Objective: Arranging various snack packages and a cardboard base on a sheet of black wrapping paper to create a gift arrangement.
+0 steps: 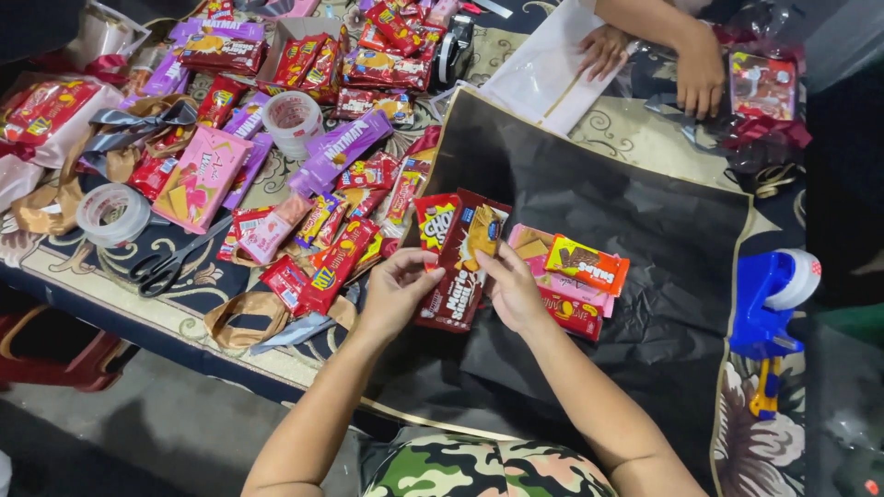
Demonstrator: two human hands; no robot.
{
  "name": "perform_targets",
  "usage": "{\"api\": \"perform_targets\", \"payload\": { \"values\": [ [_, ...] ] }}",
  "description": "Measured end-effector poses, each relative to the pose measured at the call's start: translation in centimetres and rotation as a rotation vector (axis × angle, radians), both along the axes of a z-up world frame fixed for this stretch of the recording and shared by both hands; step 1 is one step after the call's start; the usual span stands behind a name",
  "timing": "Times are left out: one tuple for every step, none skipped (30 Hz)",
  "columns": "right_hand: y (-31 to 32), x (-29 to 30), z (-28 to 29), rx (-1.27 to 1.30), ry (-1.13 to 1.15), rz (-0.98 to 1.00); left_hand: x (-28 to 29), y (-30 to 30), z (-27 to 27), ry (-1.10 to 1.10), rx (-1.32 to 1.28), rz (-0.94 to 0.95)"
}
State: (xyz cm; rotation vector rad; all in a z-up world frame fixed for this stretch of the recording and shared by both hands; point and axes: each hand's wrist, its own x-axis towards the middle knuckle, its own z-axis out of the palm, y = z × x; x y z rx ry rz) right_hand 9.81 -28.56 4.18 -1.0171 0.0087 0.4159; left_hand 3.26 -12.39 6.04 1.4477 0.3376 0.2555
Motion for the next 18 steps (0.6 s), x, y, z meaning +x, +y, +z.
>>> {"api": "perform_targets", "payload": {
  "values": [
    [-0.7, 0.0, -0.6, -0.002, 0.000, -0.004, 0.2, -0.9, -1.1, 0.000, -0.002, -0.004],
    [-1.5, 0.0, -1.2, -0.010, -0.002, -0.004, 0.4, -1.8, -2.2, 0.013, -0.052, -0.016],
    [-2.2, 0.0, -1.8, -0.017, -0.005, -0.005, 0.7, -2.7, -3.3, 0.026, -0.101, -0.030],
    [-2.7, -0.2, -2.1, -0.017, -0.007, -0.011, 0.8, -3.3, -3.6, 0.025, -0.101, -0.037],
    [-3.4, -0.5, -2.5, -0.037, -0.020, -0.023, 0.8, -4.0, -3.9, 0.042, -0.106, -0.048],
    [-4.0, -0.8, -2.8, -0.057, -0.033, -0.035, 0.9, -4.7, -4.3, 0.060, -0.111, -0.059],
    [-4.6, -1.0, -2.9, -0.062, -0.031, -0.048, 1.2, -5.2, -4.7, 0.062, -0.115, -0.073],
    [-5.2, -1.1, -3.0, -0.085, -0.041, -0.071, 1.4, -5.7, -5.2, 0.072, -0.108, -0.089],
    [-5.8, -1.5, -3.2, -0.107, -0.046, -0.095, 1.5, -6.2, -5.7, 0.086, -0.100, -0.108],
    [-6.7, -1.5, -3.4, -0.111, -0.040, -0.110, 1.1, -6.6, -5.3, 0.092, -0.103, -0.124],
    [-7.5, -1.2, -3.6, -0.191, -0.097, -0.166, 1.0, -6.9, -4.7, 0.085, -0.045, -0.116],
    [-8.3, -1.0, -3.8, -0.272, -0.154, -0.222, 1.0, -7.1, -4.1, 0.078, 0.013, -0.108],
    [-9.3, -0.5, -4.1, -0.274, -0.151, -0.235, 1.0, -7.0, -5.6, 0.079, 0.012, -0.121],
    [-10.2, -0.1, -4.4, -0.365, -0.207, -0.258, 1.0, -7.0, -7.2, 0.132, 0.003, -0.135],
    [-11.2, 0.4, -4.7, -0.457, -0.263, -0.279, 1.0, -7.0, -8.8, 0.184, -0.006, -0.148],
    [-11.9, 0.5, -4.9, -0.461, -0.261, -0.289, 0.5, -6.8, -8.7, 0.184, -0.008, -0.159],
    [-12.4, 0.7, -5.0, -0.476, -0.267, -0.308, 0.0, -6.6, -8.6, 0.261, 0.062, -0.249],
    [-12.9, 0.9, -5.1, -0.492, -0.274, -0.328, -0.5, -6.3, -8.5, 0.337, 0.134, -0.340]
  ]
}}
